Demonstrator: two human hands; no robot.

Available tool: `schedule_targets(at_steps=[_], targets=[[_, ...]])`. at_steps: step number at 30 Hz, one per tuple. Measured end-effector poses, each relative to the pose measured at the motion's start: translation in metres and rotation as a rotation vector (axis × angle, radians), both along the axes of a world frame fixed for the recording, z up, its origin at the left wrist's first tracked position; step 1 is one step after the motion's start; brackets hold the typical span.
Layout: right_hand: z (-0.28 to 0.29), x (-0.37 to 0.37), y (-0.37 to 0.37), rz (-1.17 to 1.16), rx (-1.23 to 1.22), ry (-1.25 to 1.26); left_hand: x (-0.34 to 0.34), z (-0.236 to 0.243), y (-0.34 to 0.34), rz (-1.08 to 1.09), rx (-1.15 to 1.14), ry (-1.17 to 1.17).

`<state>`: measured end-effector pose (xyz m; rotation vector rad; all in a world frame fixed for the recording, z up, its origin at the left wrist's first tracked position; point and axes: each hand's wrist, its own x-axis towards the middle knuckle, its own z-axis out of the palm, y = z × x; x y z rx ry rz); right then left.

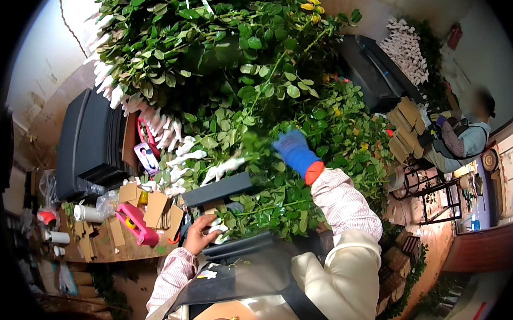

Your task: The person arranges white flowers and green leaves into black trays. They place the flowers and leaves into the trays, then cover them with cardboard and secure them with tape.

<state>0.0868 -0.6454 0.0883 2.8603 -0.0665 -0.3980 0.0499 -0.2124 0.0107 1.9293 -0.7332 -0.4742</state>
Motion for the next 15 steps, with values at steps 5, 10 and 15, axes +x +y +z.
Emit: schedule_targets(at_steps=[5,10,15], targets=[[0.09,0.056,0.073,0.286,0.159,-0.435,-0.005,-0.006,0.009,0.051,-0.031,0.071],[0.009,0.14,0.012,0.601,-0.219,-0.822,0.0,-0.004,0.003,0.007,-0.005,0.011],[0.006,0.157,0.004,0.461,-0.283,-0.093,-0.001,0.002,0.004,0.015,-0.005,-0.03]])
